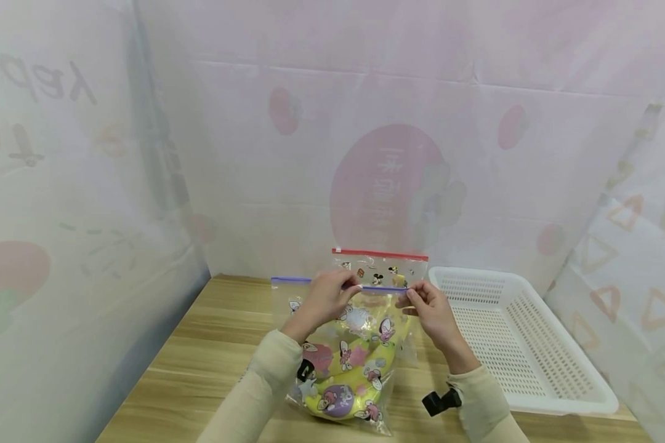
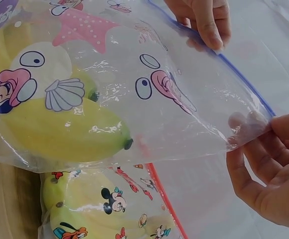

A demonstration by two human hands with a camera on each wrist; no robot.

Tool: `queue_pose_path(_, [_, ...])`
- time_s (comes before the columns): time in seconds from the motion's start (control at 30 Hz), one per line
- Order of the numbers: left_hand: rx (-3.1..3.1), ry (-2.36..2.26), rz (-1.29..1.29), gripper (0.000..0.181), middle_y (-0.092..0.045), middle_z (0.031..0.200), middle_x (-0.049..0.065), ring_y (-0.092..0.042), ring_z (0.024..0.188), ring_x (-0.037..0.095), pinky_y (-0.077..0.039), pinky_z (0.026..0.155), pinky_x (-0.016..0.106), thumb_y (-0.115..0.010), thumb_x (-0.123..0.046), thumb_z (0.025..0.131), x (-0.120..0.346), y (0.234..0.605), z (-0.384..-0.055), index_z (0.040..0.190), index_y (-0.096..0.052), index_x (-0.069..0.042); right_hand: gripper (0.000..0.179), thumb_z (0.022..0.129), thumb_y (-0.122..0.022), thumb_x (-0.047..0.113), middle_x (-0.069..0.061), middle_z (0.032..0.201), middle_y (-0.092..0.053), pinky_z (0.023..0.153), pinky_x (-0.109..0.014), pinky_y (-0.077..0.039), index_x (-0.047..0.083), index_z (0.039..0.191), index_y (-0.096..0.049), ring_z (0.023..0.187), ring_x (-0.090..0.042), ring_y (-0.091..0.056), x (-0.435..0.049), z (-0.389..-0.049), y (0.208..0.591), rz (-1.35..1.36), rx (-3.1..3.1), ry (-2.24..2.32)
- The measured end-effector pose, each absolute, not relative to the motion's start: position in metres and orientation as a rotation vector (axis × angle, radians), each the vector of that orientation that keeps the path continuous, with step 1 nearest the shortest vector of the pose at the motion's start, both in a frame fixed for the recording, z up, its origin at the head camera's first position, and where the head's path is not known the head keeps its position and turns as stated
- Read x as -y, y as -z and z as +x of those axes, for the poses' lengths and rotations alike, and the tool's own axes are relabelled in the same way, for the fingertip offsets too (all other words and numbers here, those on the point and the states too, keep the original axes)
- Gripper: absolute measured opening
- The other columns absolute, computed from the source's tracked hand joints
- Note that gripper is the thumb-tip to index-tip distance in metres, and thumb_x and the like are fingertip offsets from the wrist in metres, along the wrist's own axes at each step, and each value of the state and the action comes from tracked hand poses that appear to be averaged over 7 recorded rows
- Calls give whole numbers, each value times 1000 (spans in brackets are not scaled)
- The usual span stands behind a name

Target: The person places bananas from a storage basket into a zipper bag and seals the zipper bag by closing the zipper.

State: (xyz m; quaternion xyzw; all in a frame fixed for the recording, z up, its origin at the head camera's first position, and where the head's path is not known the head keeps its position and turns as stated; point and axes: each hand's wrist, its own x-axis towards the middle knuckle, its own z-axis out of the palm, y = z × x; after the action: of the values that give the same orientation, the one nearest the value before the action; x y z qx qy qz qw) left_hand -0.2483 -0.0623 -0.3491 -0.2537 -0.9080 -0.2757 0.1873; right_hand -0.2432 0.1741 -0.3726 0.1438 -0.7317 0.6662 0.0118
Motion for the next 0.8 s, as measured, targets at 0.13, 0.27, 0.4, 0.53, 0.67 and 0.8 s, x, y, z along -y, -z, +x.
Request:
queue_pose_path(0.13, [2530, 771, -694, 7, -62, 81, -7, -59, 76, 9, -43, 79, 38, -68, -22, 88, 71, 350, -250, 85, -65, -17, 19, 101, -42, 5, -24, 96, -59, 74, -31, -54, -13, 107, -47, 85, -23, -65, -173, -244, 372, 431, 2291, -2070])
queue_pose_path(0.27, [2527, 777, -673, 8, -62, 81, -9, -57, 75, 8, -40, 79, 40, -68, -23, 88, 80, 352, -251, 83, -62, -19, 18, 101, -41, 5, -24, 97, -59, 74, -31, -54, -12, 107, -47, 85, -23, -65, -173, -245, 373, 426, 2293, -2072])
queue_pose_path(0.4, [2543, 781, -639, 9, -62, 82, -10, -57, 76, 8, -39, 83, 43, -67, -24, 89, 89, 353, -249, 83, -61, -21, 18, 101, -41, 5, -25, 97, -58, 75, -31, -54, -11, 106, -48, 85, -23, -65, -171, -245, 374, 434, 2293, -2073])
queue_pose_path(0.53, [2566, 775, -574, 7, -63, 85, -8, -58, 79, 10, -38, 87, 46, -66, -24, 89, 98, 355, -247, 86, -63, -19, 18, 101, -41, 5, -25, 97, -58, 75, -31, -54, -10, 106, -48, 85, -22, -65, -170, -246, 374, 442, 2294, -2072])
queue_pose_path(0.67, [2568, 747, -526, 7, -64, 86, -6, -59, 81, 12, -37, 90, 48, -65, -24, 90, 108, 356, -245, 87, -64, -17, 18, 101, -41, 5, -23, 96, -59, 74, -30, -54, -10, 106, -48, 83, -22, -66, -170, -246, 374, 448, 2296, -2046])
queue_pose_path(0.8, [2560, 733, -504, 7, -63, 85, -6, -59, 81, 13, -38, 91, 50, -65, -22, 91, 117, 358, -243, 86, -64, -17, 18, 101, -41, 6, -22, 94, -60, 73, -29, -54, -10, 105, -47, 82, -20, -66, -168, -247, 374, 447, 2306, -2004])
